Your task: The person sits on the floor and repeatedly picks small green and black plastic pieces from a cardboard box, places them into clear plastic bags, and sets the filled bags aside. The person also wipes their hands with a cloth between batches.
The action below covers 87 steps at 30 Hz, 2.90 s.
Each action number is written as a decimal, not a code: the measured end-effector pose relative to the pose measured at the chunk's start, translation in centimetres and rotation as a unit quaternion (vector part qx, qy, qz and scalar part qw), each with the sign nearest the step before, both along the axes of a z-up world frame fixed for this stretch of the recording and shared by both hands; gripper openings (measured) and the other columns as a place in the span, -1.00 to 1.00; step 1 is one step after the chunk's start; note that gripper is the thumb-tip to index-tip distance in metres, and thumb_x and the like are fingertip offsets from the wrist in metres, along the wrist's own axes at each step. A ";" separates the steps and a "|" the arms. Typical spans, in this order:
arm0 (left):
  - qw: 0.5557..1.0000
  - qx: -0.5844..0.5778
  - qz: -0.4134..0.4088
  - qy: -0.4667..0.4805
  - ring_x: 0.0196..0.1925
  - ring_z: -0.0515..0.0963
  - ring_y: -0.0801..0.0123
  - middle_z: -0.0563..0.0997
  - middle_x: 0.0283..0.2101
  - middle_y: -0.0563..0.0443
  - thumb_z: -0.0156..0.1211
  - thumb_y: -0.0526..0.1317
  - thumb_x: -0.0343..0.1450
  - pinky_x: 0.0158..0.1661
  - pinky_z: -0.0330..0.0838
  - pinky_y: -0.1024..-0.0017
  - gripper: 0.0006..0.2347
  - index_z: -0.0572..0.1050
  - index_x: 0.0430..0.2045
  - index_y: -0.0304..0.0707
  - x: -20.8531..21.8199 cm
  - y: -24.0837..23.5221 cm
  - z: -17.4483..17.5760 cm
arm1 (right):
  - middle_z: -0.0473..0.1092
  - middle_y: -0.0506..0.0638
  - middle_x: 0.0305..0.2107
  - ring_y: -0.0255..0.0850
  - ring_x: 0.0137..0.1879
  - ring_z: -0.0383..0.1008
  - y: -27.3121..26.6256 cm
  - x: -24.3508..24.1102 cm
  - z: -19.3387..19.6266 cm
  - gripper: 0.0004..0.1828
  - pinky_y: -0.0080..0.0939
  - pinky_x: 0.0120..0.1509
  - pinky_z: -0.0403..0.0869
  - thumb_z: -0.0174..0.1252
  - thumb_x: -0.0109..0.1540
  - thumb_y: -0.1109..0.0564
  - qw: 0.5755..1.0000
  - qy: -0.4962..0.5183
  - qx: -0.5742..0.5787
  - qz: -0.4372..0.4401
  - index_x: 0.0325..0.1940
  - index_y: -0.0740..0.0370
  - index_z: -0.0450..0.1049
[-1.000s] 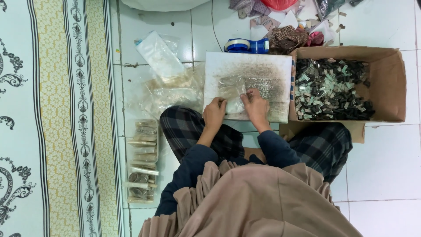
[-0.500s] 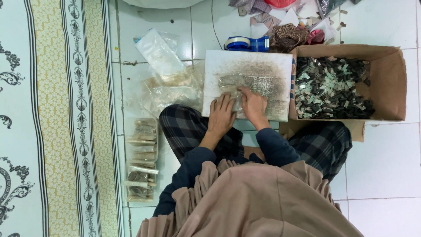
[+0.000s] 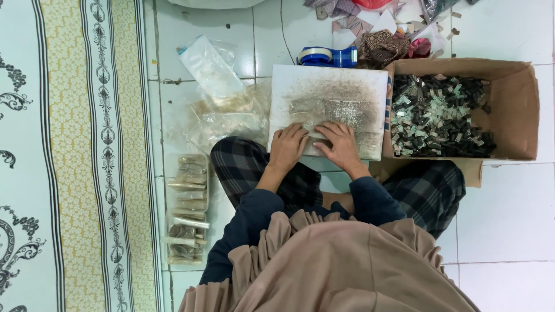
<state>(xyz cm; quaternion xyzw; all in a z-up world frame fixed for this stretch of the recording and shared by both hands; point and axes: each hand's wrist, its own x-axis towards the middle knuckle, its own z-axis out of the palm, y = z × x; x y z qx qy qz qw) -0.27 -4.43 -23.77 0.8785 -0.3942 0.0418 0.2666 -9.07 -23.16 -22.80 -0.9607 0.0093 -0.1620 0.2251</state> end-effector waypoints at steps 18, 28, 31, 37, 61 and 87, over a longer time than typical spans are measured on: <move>0.981 -0.009 0.144 0.127 -0.25 0.71 0.05 0.66 -0.28 -0.11 0.26 -0.14 0.49 -0.26 0.63 0.14 -0.83 0.53 -0.11 -0.12 3.4 -2.7 0.7 | 0.51 0.02 -0.49 0.11 -0.24 0.59 -0.2 4.4 0.6 -0.79 0.07 -0.15 0.45 0.32 0.31 0.00 0.974 0.079 0.119 -0.175 -0.08 0.03 0.44; 0.996 -0.004 0.044 -0.073 -0.01 0.60 0.09 0.45 0.07 -0.08 0.17 -0.24 0.52 -0.27 0.60 0.35 -0.84 0.50 -0.04 -0.14 2.3 -1.5 -1.9 | 0.33 0.07 0.02 0.15 0.11 0.49 -2.4 2.4 -1.1 -0.61 0.09 0.19 0.47 0.19 0.34 -0.23 0.991 0.099 0.050 -0.075 0.16 -0.07 0.54; 0.996 -0.032 0.028 -0.081 0.08 0.55 0.04 0.45 0.11 -0.10 0.25 -0.14 0.48 -0.17 0.60 0.30 -0.75 0.53 -0.01 -0.22 1.9 -0.5 -1.8 | 0.32 0.09 0.05 0.20 0.14 0.47 -2.8 2.2 -1.1 -0.52 0.13 0.22 0.46 0.28 0.26 -0.24 0.991 0.098 0.077 -0.049 0.20 -0.07 0.55; 0.995 -0.046 0.023 -0.080 0.10 0.53 0.08 0.49 0.02 0.00 0.28 -0.13 0.48 -0.08 0.61 0.32 -0.82 0.61 -0.12 -0.16 2.3 -0.7 -3.6 | 0.37 0.01 -0.02 0.15 0.10 0.51 -3.5 2.9 -1.9 -0.77 0.09 0.13 0.50 0.27 0.33 -0.16 0.978 0.111 0.158 -0.083 0.01 -0.20 0.68; 0.998 -0.025 0.063 0.013 -0.15 0.58 0.27 0.50 -0.19 0.11 0.32 -0.05 0.43 -0.28 0.61 0.38 -0.74 0.51 -0.04 0.06 3.4 -0.7 -0.6 | 0.39 -0.04 -0.08 0.09 -0.01 0.57 -2.7 3.8 -0.2 -0.75 0.04 0.00 0.53 0.24 0.32 -0.19 0.987 0.106 0.086 -0.090 0.06 -0.22 0.58; 0.989 -0.083 0.121 0.018 -0.41 0.66 0.27 0.52 -0.48 0.08 0.22 0.02 0.50 -0.43 0.58 0.41 -0.77 0.45 -0.36 -0.09 5.8 -3.0 -0.3 | 0.48 0.05 -0.37 0.04 -0.18 0.59 -3.3 7.6 3.6 -0.63 -0.09 -0.13 0.50 0.30 0.34 -0.22 0.941 0.183 0.211 -0.191 -0.22 0.11 0.60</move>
